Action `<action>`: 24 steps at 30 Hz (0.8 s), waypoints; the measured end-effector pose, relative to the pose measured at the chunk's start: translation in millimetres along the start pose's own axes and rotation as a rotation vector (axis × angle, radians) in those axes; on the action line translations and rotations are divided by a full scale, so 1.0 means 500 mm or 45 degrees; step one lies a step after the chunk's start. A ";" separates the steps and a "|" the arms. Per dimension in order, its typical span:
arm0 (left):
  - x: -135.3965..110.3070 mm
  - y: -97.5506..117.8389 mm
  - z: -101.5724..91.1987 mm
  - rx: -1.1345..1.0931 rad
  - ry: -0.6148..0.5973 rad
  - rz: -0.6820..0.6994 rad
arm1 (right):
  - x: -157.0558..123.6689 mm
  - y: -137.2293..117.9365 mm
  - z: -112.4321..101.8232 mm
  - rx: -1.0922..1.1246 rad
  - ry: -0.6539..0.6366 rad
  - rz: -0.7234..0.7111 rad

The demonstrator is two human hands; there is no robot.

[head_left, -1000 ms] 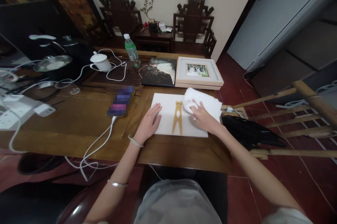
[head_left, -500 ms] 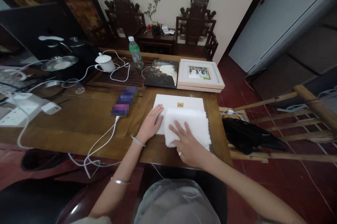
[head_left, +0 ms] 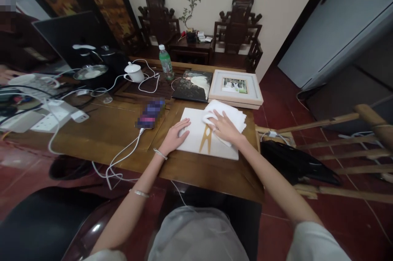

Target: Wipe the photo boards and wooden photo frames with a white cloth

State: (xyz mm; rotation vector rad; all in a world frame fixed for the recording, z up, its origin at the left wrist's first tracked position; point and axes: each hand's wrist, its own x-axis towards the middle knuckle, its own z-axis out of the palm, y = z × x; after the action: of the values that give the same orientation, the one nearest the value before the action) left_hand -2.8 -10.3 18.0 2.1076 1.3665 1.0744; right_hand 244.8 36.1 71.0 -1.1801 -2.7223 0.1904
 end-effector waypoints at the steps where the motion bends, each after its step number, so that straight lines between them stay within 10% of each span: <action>1: 0.000 -0.001 0.000 -0.001 0.004 -0.004 | 0.015 -0.004 0.005 -0.017 0.009 0.021; 16: -0.005 0.000 0.009 -0.014 0.003 -0.027 | -0.170 -0.140 0.005 0.296 -0.106 -0.416; 24: -0.008 0.005 0.016 -0.017 0.075 0.015 | -0.007 -0.036 0.007 0.068 0.027 -0.039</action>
State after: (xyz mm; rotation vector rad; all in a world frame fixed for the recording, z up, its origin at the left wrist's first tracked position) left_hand 3.8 -14.4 13.2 2.0925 1.3710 1.1557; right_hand 233.6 21.2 70.7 -1.1191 -2.6975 0.2435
